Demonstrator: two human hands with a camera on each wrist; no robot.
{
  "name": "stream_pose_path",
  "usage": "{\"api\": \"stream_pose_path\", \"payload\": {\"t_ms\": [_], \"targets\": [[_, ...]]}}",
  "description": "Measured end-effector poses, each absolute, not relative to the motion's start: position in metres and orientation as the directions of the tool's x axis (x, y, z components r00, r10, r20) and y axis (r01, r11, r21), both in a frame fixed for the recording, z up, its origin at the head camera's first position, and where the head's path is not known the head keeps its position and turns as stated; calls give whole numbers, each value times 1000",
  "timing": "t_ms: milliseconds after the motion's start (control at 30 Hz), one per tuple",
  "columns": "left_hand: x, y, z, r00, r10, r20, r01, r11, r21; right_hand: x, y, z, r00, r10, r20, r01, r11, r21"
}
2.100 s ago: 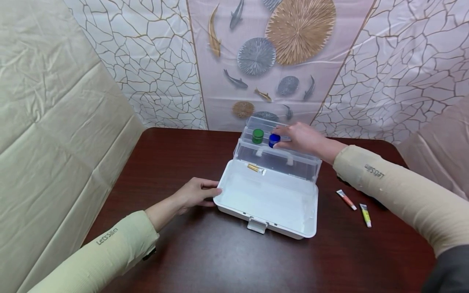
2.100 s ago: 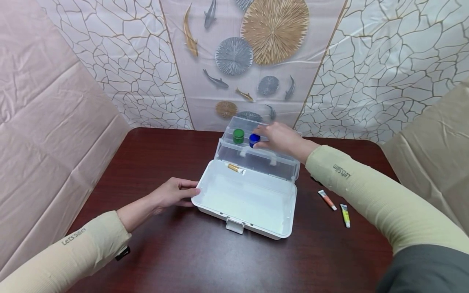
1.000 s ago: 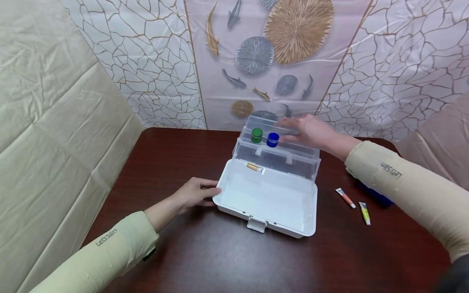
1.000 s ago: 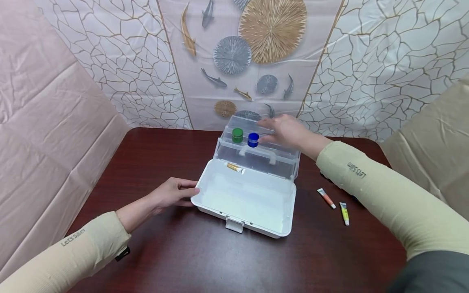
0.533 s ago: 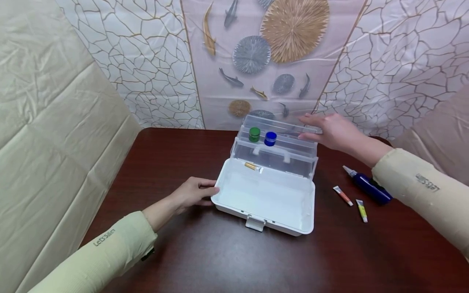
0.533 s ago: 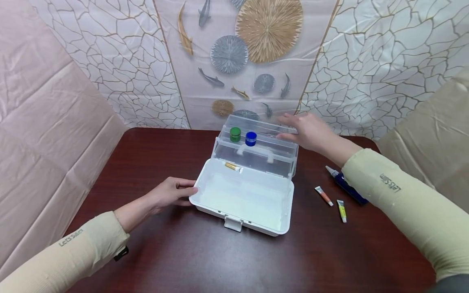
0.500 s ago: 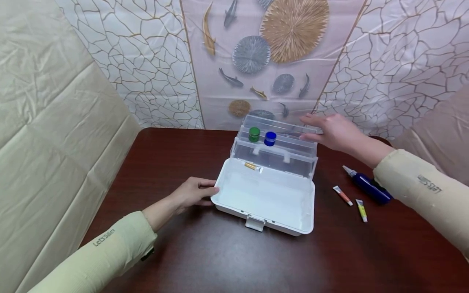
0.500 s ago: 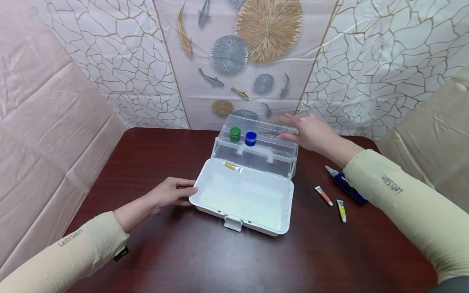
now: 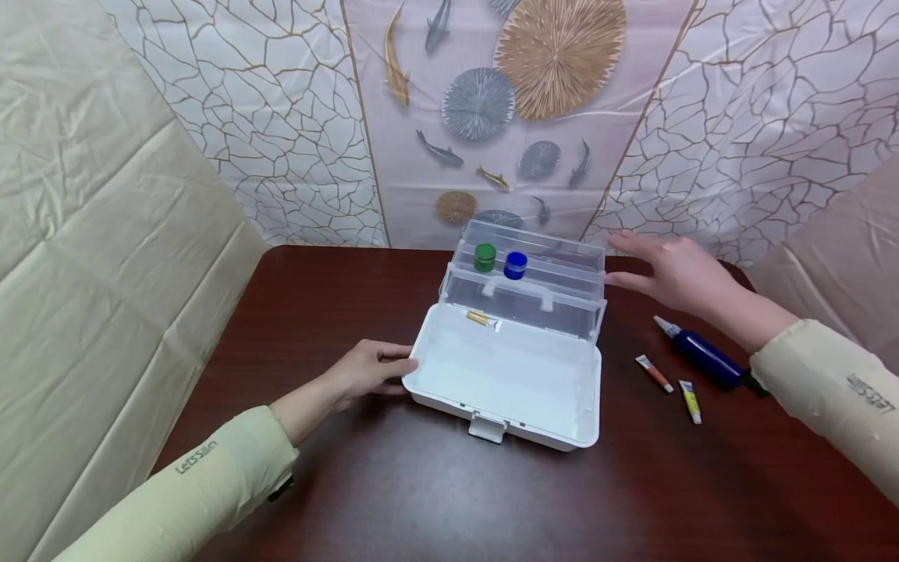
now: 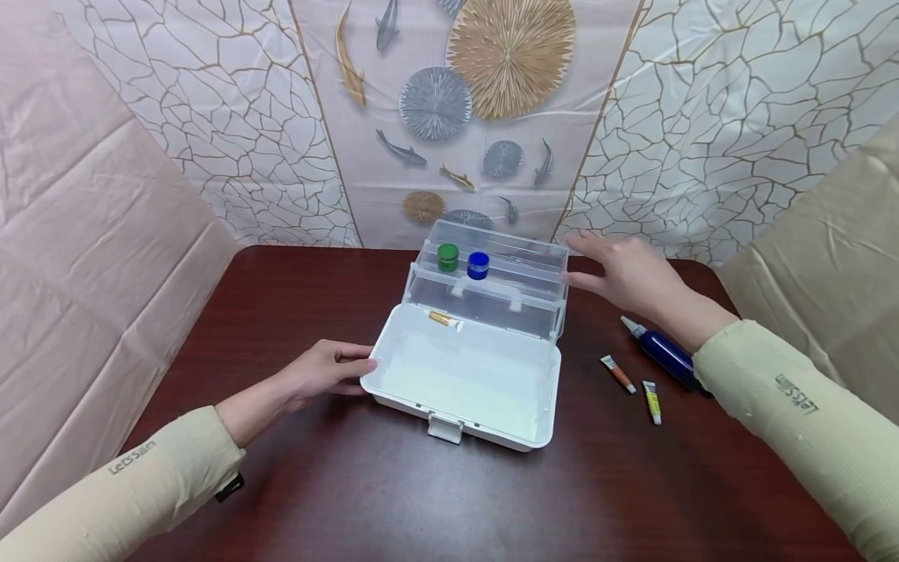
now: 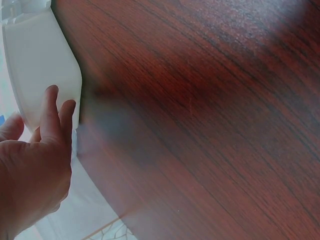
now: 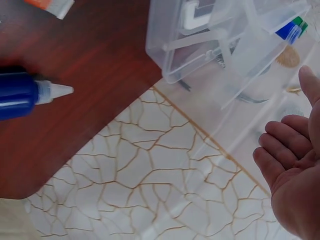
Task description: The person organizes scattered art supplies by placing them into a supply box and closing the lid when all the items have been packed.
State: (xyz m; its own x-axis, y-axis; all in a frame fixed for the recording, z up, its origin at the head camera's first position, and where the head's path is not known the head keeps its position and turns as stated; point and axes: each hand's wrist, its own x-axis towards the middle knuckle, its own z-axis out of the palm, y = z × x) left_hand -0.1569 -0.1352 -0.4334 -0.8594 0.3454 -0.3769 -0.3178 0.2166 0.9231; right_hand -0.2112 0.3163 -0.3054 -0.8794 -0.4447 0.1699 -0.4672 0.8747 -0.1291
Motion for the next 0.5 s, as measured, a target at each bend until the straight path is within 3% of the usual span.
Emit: {"api": "stream_pose_path", "payload": {"t_ms": [500], "targets": [[-158, -136, -435, -857, 352, -377, -321, 208, 924, -187, 354, -335, -946, -311, 89, -321, 936, -141]]}}
